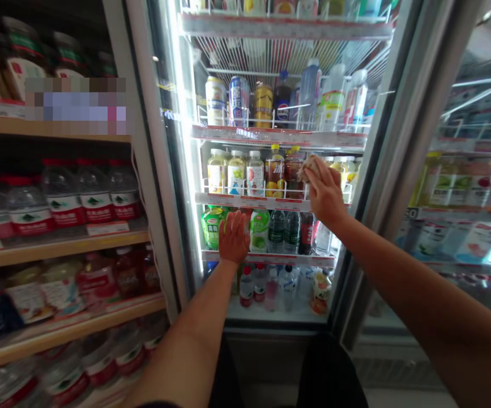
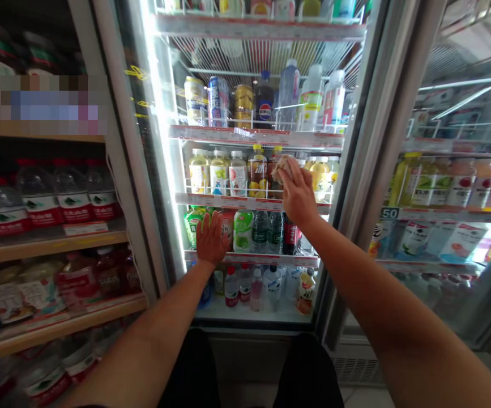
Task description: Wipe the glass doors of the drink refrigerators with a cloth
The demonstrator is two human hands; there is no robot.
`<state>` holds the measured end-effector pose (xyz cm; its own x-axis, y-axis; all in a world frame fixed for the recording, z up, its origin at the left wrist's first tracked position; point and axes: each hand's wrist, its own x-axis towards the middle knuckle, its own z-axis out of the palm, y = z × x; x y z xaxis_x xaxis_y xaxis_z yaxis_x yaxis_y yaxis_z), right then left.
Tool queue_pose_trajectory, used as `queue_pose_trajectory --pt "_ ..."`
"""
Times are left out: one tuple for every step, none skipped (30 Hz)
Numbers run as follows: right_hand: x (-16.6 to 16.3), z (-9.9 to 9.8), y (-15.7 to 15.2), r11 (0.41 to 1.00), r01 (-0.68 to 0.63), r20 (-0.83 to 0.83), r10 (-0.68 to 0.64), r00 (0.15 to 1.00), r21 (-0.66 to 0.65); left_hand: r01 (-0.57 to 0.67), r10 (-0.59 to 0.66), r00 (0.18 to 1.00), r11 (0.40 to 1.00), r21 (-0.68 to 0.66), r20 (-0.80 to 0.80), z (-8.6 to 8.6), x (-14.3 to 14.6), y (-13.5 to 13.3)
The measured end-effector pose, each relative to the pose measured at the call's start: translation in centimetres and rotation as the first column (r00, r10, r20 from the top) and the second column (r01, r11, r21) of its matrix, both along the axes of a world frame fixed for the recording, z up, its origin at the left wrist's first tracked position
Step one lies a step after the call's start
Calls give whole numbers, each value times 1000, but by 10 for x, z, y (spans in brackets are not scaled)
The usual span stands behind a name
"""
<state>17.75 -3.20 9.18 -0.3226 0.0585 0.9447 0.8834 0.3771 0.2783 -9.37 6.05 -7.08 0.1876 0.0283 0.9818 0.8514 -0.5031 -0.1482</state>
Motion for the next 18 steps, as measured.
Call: queue_pose_trajectory --pt "-4 2 0 999 12 95 -9 995 -31 2 -2 1000 1000 -6 2 0 0 0" --pt "-9 4 1 998 21 199 -8 980 -66 2 -2 1000 1000 -11 4 0 0 0" --pt "-13 5 2 995 28 279 -1 960 -96 1 -1 1000 1000 -16 6 0 0 1" --pt "-17 7 3 993 31 314 6 949 -114 -1 1 1000 1000 -19 7 0 0 1" --pt "-21 9 5 993 29 299 7 954 -117 -2 3 1000 1000 -20 8 0 0 1" --pt "-25 11 7 994 24 247 3 969 -108 -4 4 1000 1000 -19 9 0 0 1" --pt "-30 12 9 995 20 179 -2 984 -94 -5 5 1000 1000 -18 9 0 0 1" --pt "-34 13 11 996 18 129 -7 992 -85 -6 6 1000 1000 -21 7 0 0 1" --pt "-40 14 13 996 16 119 -6 993 -86 -6 6 1000 1000 -25 5 0 0 0" --pt "-46 13 14 995 13 160 3 987 -101 -8 8 1000 1000 -30 4 0 0 0" --pt "-52 13 14 992 8 239 23 971 -128 -9 9 1000 999 -31 5 0 0 -1" --pt "-58 12 15 987 4 326 49 944 -161 -10 11 1000 999 -31 6 0 0 -1" --pt "-63 11 15 982 -1 393 78 916 -191 -11 11 1000 999 -30 7 0 0 -2" --pt "-68 10 16 978 -8 420 97 902 -209 -11 12 1000 999 -30 9 0 0 -2" --pt "-71 9 17 978 -17 403 102 910 -209 -10 10 1000 999 -32 11 0 0 -2" --pt "-74 9 18 981 -23 354 92 931 -194 -7 7 1000 999 -38 10 0 -1 -2" --pt "-76 9 18 985 -24 298 75 952 -172 -2 2 1000 999 -46 8 -1 -1 -2" --pt "-77 9 19 988 -20 264 61 963 -153 4 -4 1000 998 -56 7 -1 -1 -2"
